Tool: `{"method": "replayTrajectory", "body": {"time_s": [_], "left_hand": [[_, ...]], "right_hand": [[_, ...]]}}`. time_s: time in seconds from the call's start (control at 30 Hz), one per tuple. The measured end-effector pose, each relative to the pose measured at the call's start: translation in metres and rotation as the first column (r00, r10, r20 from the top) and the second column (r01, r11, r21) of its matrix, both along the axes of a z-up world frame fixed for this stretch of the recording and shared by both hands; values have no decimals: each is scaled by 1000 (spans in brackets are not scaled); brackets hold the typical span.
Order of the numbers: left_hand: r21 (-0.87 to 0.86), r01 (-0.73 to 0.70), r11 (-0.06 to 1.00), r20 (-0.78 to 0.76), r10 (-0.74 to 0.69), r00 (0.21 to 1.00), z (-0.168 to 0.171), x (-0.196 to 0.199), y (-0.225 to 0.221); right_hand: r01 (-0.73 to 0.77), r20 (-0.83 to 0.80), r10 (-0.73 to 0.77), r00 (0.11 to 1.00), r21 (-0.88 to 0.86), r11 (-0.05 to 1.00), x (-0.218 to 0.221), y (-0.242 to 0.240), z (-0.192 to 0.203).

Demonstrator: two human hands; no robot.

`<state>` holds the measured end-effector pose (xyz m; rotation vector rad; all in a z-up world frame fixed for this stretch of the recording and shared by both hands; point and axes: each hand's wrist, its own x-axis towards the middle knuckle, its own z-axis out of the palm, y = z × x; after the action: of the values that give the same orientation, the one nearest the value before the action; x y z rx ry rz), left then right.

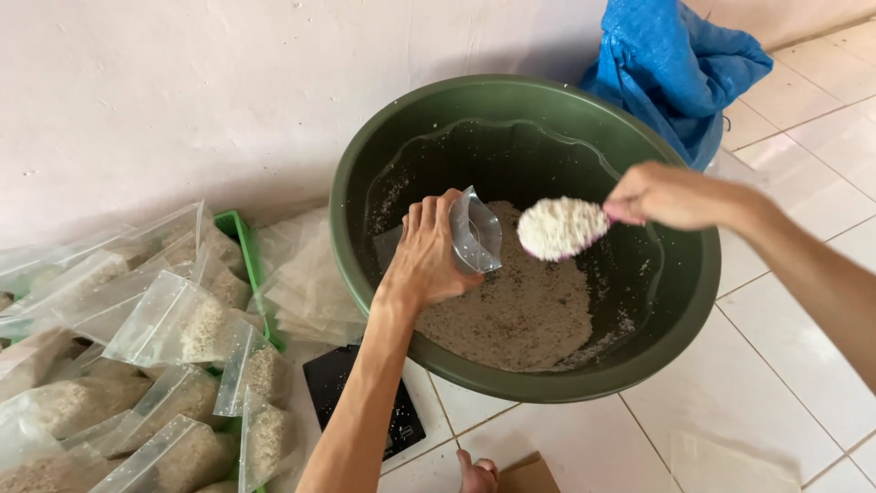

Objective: Scooping grain from a large bucket into small plastic bags, weighing each bag on a digital scale, and stacking the finished bags.

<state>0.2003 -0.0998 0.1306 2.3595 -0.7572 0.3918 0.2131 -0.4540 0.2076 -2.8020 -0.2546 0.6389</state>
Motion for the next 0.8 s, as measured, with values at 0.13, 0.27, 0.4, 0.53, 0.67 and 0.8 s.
{"method": "replayTrajectory", "body": {"time_s": [0.13,0.27,0.4,0.53,0.67,0.8], "left_hand": [[45,8,999,27,-9,1000,-2,3,-3],[73,48,996,-231,-30,973,3,3,-1],[-5,68,998,-282,-67,957,-1,8,1],[-27,49,998,-300,-55,952,-1,8,2],[-47,7,999,-327,-22,945,0,8,1],[-73,-46,996,-346,17,938,7,5,3]], "right_hand": [[-49,76,67,995,-215,975,-10,72,59],[-103,36,115,993,-244,964,-20,143,90],[-196,238,408,881,-601,775,-1,168,48],[-122,342,461,819,-681,722,-14,203,68],[23,330,391,859,-788,615,-11,191,73],[30,215,249,944,-810,586,32,148,4]]}}
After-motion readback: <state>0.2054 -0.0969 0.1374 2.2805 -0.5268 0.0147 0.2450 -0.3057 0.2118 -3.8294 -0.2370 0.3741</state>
